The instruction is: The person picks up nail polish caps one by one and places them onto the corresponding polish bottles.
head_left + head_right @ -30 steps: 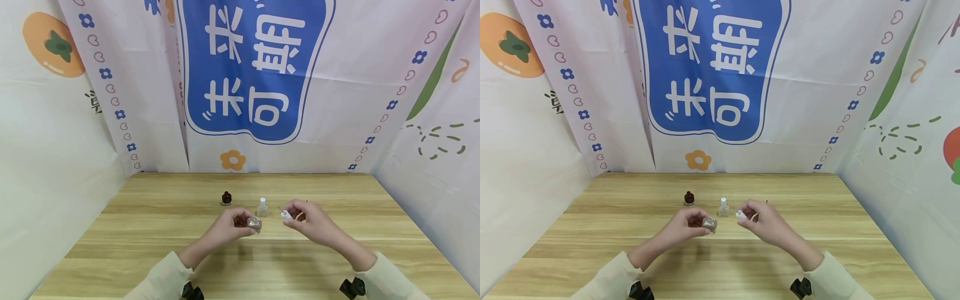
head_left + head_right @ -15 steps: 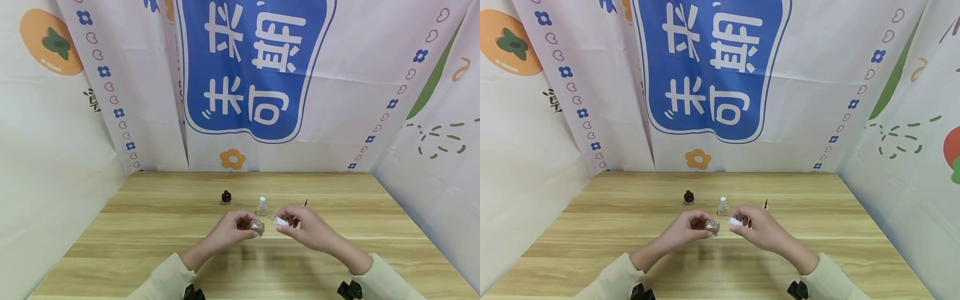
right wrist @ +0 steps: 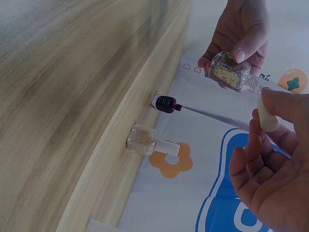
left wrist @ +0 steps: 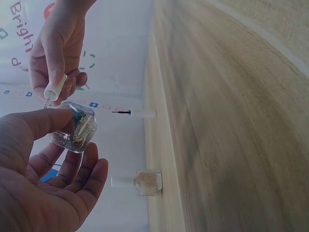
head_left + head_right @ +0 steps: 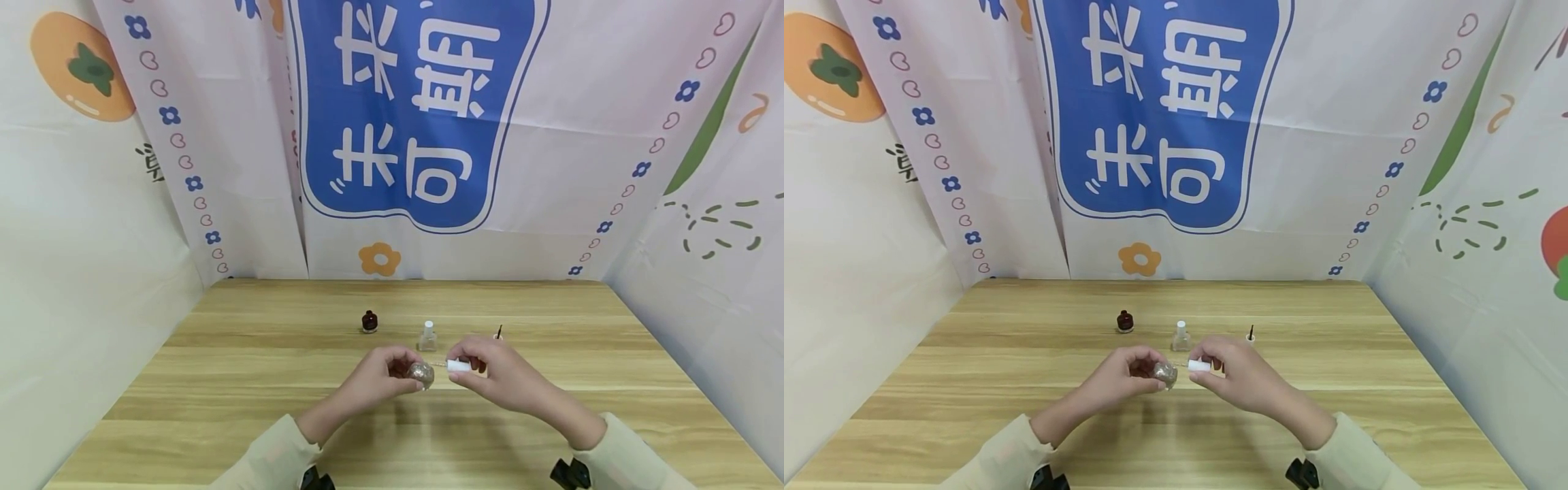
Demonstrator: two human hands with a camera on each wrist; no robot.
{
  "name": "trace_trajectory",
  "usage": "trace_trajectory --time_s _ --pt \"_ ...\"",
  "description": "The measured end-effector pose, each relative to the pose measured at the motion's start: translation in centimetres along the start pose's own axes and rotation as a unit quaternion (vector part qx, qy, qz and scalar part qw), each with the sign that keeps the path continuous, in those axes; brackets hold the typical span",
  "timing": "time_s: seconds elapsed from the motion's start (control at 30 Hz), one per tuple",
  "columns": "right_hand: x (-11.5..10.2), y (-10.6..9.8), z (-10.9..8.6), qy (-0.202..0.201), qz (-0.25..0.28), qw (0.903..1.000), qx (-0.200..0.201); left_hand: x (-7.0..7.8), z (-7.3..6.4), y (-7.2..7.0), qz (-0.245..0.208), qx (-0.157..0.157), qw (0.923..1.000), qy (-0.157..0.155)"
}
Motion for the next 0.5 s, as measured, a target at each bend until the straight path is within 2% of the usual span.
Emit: trace_trajectory --time_s 0.5 --pt "-0.19 0.07 0.03 -0.014 -0.023 0.9996 -0.011 -0.04 0.04 0.08 0.012 -0.009 0.9999 0.006"
Point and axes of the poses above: each hand's wrist, its own z-axis towards the middle knuckle, its own y-axis out of the palm, x = y × z, the point moved 3 cm from there along z, towards the middle knuckle, and after that the axes turned 13 degrees about x, right-handed, at the moved point
